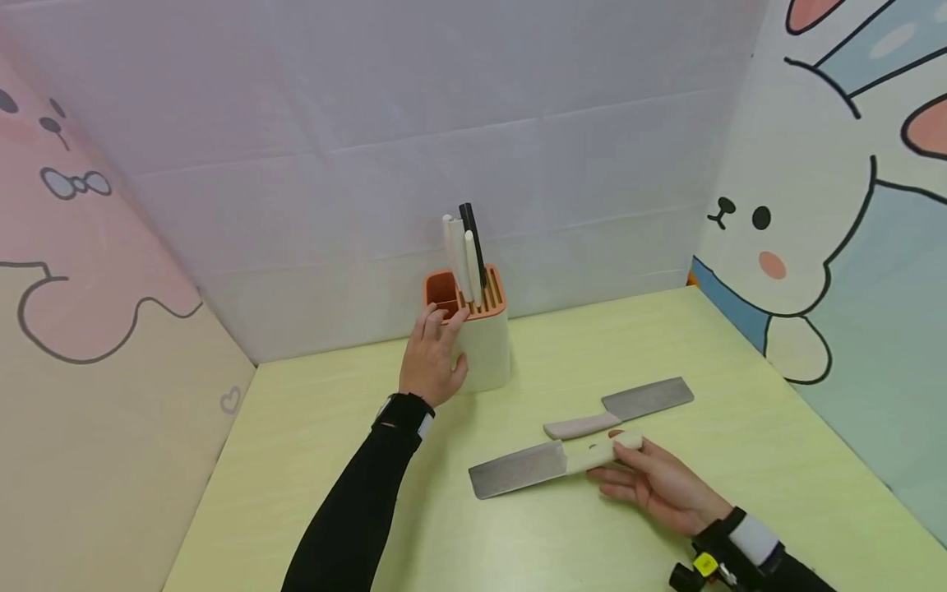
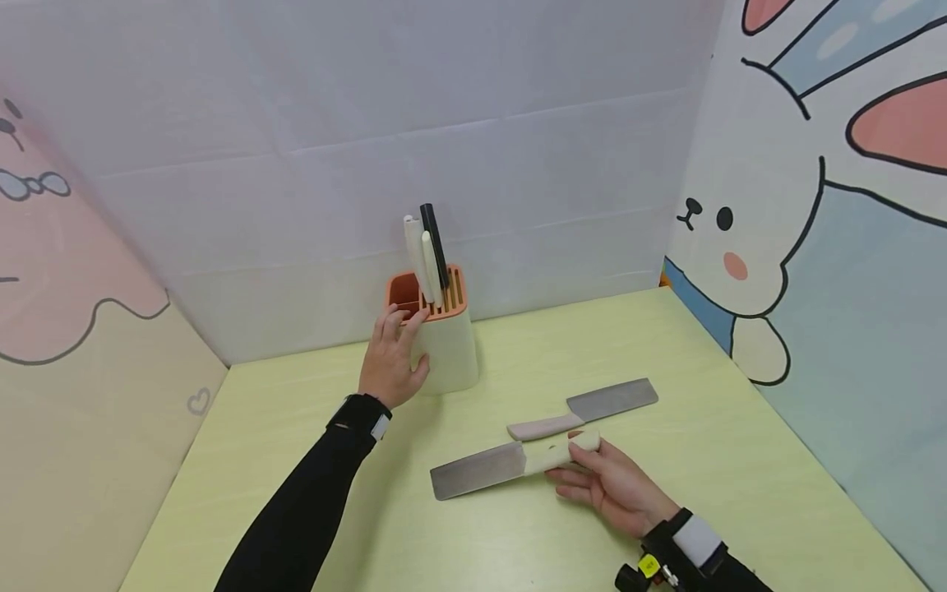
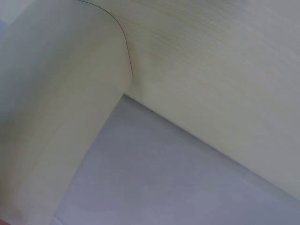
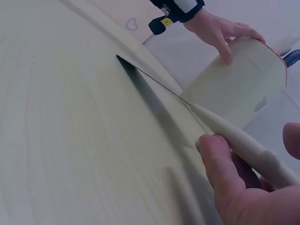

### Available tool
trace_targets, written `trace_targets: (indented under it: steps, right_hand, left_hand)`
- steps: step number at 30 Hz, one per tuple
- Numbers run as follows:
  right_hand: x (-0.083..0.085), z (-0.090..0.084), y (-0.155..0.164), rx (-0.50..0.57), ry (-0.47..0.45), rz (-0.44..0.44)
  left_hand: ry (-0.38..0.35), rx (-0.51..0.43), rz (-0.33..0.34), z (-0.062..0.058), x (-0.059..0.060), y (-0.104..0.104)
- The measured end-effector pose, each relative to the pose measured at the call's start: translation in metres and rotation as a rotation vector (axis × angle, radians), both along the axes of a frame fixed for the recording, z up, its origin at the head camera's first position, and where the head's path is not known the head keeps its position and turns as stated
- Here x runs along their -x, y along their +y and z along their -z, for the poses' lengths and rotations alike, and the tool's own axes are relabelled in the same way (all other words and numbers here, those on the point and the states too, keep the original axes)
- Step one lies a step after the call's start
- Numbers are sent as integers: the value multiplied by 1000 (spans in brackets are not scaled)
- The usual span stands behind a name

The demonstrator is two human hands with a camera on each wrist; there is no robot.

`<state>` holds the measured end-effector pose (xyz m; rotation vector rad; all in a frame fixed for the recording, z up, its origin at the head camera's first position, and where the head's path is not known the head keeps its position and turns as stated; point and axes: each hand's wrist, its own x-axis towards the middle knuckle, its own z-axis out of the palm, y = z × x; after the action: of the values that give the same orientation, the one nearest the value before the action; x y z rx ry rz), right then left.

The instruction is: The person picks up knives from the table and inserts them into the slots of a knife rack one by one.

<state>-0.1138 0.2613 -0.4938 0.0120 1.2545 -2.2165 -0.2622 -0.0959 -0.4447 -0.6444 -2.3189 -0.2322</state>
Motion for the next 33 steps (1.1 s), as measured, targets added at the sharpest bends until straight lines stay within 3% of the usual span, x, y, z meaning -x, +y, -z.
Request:
trace_targets:
  steps: [9, 18, 27, 33]
  right_hand:
    - [-2, 10, -7, 0, -66, 61]
    - [1, 11, -8, 55, -34, 7]
    - [2, -2, -7, 64, -23, 33]
    - [6, -21, 1, 54, 73, -4]
  left_hand:
    - [-22, 13, 1, 1, -1, 1]
    - [-16, 21, -12, 0, 0, 1]
    - [-1, 22, -8, 1, 2, -1]
    - [-7, 16, 0, 1, 2, -1]
